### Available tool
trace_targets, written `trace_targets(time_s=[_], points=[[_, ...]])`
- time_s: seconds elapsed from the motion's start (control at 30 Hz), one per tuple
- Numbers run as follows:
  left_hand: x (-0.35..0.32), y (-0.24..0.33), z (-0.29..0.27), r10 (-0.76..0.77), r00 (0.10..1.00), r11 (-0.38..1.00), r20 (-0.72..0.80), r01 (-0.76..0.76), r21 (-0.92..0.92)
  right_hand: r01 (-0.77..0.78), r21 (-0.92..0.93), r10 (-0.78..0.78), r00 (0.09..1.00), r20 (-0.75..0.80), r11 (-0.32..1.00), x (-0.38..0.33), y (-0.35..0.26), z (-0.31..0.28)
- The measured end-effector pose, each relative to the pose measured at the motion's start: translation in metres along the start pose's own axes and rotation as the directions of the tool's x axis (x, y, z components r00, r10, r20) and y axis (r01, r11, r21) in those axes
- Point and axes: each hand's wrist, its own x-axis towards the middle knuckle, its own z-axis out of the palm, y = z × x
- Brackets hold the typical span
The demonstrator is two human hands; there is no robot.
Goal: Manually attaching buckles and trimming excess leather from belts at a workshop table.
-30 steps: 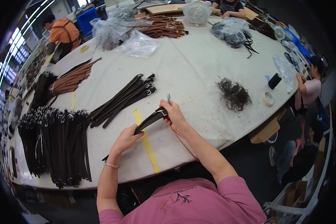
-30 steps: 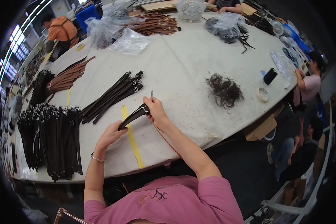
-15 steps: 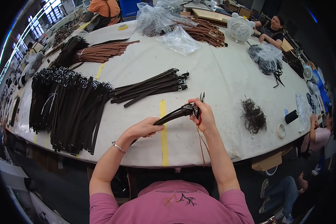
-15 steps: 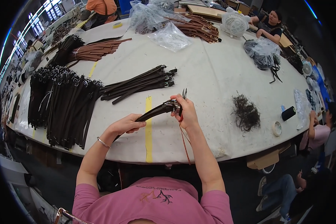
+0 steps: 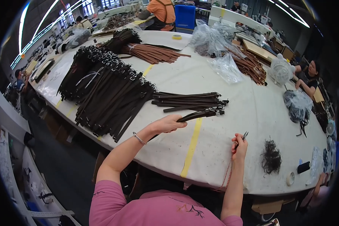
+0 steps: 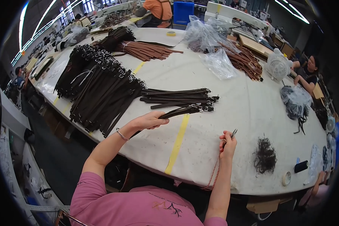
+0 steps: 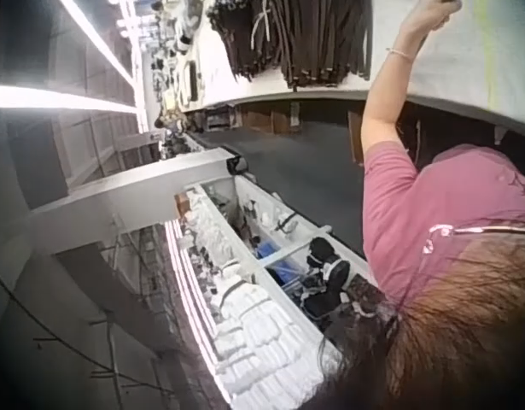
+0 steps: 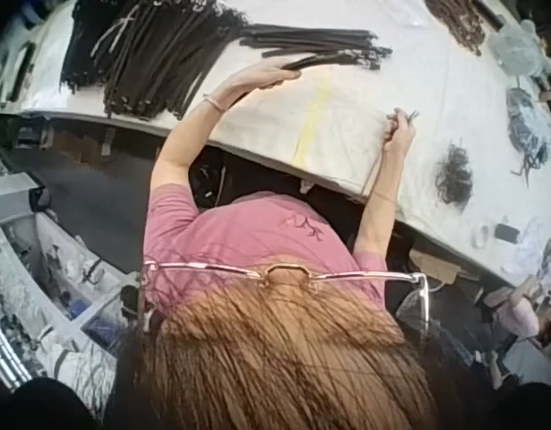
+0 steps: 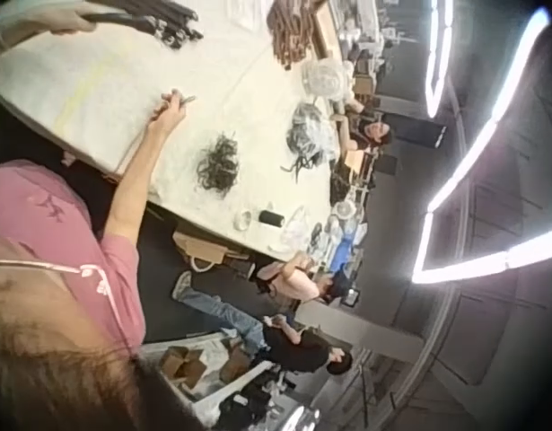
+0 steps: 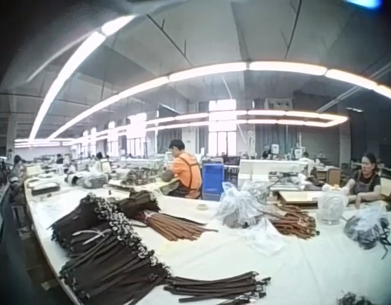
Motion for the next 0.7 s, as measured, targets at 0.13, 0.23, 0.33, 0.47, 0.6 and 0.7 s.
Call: trace_targets(time_s=[0.13, 0.23, 0.33, 0.47, 0.6, 0.7], points=[[-0.028, -0.006, -0.025, 0.029, 0.983, 1.0, -0.182, -0.028, 0.008, 0.07, -0.021, -0.069, 0.997, 0.045, 0.997, -0.01, -0.006, 0.01], [-0.038, 0.0, -0.024, 0.023, 0.984, 1.0, -0.175, -0.02, 0.014, 0.05, -0.141, -0.03, 0.989, 0.142, 0.989, -0.008, 0.0, 0.014], [-0.035, -0.007, -0.013, 0.079, 0.963, 0.984, -0.259, -0.034, 0.174, -0.021, -0.284, 0.079, 0.978, 0.193, 0.959, -0.027, -0.013, 0.037], [-0.024, 0.002, 0.009, 0.099, 0.964, 0.861, -0.248, 0.042, 0.507, 0.105, -0.239, -0.039, 0.963, 0.267, 0.965, -0.042, -0.015, 0.048], [-0.016, 0.002, 0.028, 0.059, 0.971, 0.832, -0.23, 0.08, 0.549, 0.339, -0.383, -0.192, 0.907, 0.374, 0.859, -0.052, -0.022, 0.043], [-0.013, -0.006, 0.037, 0.097, 0.971, 0.807, -0.22, 0.053, 0.588, 0.328, -0.478, -0.123, 0.903, 0.411, 0.814, -0.066, -0.039, 0.044]])
